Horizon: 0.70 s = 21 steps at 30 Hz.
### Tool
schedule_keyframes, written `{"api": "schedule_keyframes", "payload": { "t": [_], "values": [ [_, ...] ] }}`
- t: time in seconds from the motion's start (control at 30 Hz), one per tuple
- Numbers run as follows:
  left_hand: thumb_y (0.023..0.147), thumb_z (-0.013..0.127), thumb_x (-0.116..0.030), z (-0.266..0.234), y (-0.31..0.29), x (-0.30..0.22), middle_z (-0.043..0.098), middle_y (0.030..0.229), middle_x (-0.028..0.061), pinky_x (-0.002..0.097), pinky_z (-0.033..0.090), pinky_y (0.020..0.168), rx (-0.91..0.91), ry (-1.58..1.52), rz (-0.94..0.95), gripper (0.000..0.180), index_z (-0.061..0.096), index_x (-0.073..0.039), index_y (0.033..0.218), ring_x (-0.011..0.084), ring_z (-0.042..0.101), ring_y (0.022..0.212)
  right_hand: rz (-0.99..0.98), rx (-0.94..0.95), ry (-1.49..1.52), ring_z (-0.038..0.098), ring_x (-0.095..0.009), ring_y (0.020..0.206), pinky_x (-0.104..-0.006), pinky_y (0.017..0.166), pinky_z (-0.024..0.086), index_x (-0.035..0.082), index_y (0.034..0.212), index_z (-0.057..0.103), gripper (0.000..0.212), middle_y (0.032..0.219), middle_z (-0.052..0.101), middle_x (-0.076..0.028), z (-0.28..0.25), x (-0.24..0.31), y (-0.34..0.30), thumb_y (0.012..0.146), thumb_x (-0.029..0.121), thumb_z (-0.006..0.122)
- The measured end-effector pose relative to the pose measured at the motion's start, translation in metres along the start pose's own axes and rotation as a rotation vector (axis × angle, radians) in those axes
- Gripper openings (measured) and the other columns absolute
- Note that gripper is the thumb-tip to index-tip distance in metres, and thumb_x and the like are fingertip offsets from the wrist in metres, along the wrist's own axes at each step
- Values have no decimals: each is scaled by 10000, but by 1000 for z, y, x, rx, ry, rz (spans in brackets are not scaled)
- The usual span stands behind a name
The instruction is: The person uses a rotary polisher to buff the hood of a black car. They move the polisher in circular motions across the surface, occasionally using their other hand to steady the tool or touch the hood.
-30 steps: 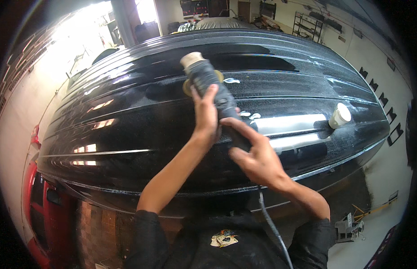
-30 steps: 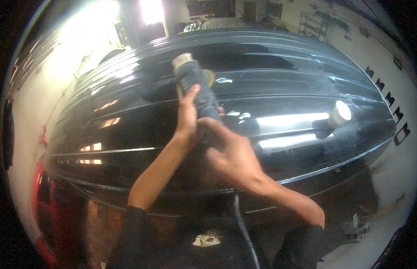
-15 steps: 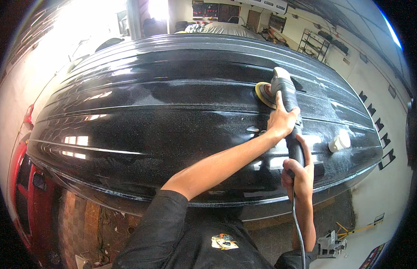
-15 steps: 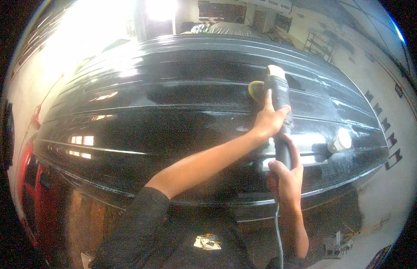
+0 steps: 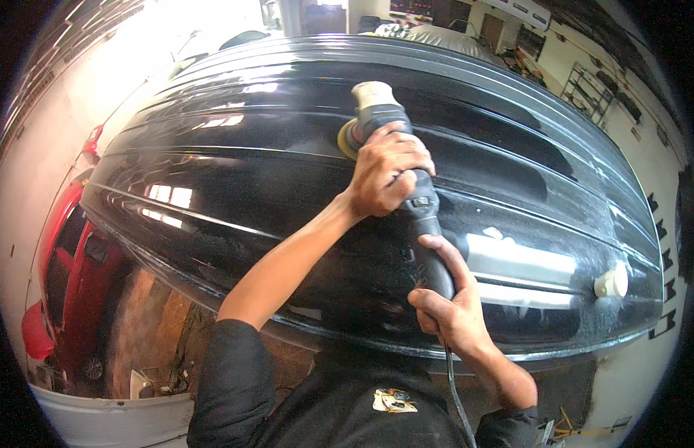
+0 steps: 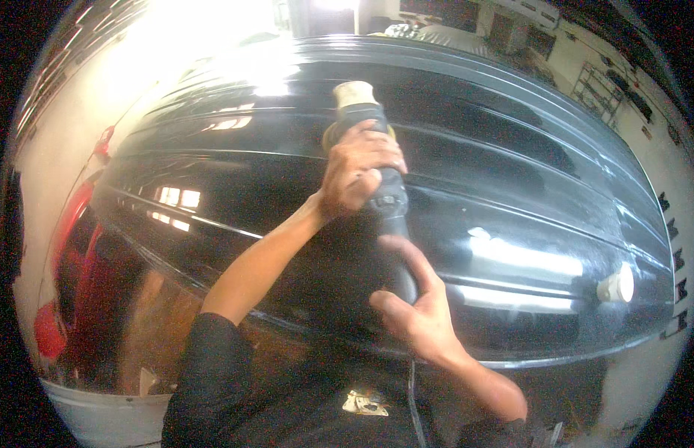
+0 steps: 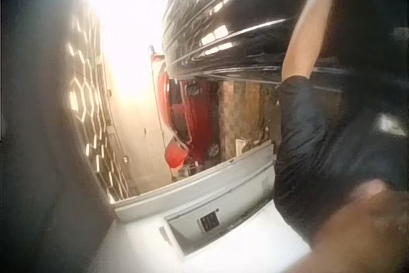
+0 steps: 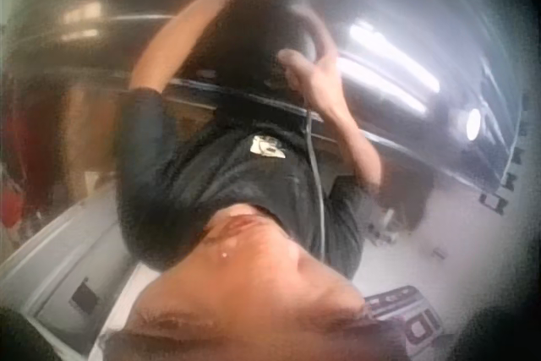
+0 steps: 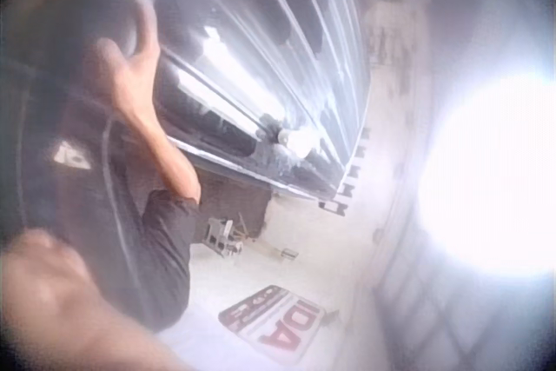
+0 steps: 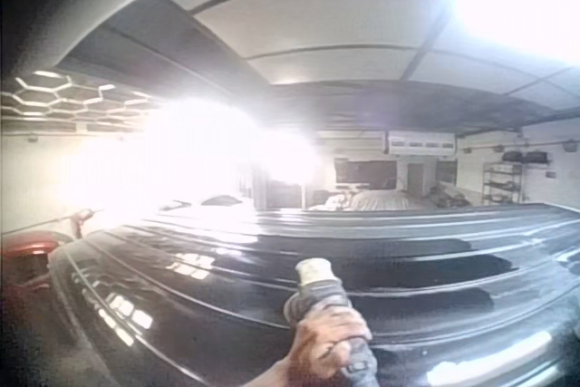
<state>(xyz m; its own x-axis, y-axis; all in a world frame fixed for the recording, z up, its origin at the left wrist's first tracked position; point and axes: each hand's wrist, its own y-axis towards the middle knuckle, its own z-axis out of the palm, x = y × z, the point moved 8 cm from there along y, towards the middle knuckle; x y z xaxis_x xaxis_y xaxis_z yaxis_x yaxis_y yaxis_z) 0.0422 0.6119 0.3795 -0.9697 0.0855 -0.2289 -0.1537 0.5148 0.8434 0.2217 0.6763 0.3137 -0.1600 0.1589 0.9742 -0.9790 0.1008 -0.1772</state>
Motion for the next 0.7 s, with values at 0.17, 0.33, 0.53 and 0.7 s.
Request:
{"api": "schedule_keyframes", "payload": {
  "t": [0.17, 0.33, 0.53, 0.7],
  "values": [
    [788, 425, -317, -61, -28, 26, 712, 892, 96, 474, 346, 1080, -175, 180, -5, 367, 714, -98, 842, 300, 662, 982, -80, 169, -266, 537, -129, 685, -285, 616, 432, 122, 1405, 499, 652, 910, 611, -59, 29, 26, 48, 774, 22, 632],
    [870, 360, -398, -102, -53, 54, 718, 919, 115, 485, 339, 1088, -216, 260, -27, 477, 715, -80, 855, 315, 662, 1018, -271, 324, -392, 495, -283, 1322, -376, 1133, 328, 88, 1379, 514, 632, 1340, 588, -199, 71, 27, 87, 756, 22, 598],
    [882, 332, -422, -133, -59, 58, 694, 960, 164, 504, 364, 1055, -132, 390, -13, 520, 692, -48, 893, 359, 638, 1016, -585, 328, -513, 604, -184, 800, -346, 771, 491, 116, 1365, 527, 617, 978, 652, -115, 94, 35, 112, 760, 14, 596],
    [875, 335, -418, -154, -71, 72, 676, 956, 175, 520, 371, 1048, -154, 491, -14, 517, 674, -29, 900, 380, 626, 1016, -355, 403, -654, 669, -176, 750, -366, 753, 532, 148, 1382, 524, 627, 867, 684, -161, 106, 34, 131, 773, 16, 590]
  ]
}}
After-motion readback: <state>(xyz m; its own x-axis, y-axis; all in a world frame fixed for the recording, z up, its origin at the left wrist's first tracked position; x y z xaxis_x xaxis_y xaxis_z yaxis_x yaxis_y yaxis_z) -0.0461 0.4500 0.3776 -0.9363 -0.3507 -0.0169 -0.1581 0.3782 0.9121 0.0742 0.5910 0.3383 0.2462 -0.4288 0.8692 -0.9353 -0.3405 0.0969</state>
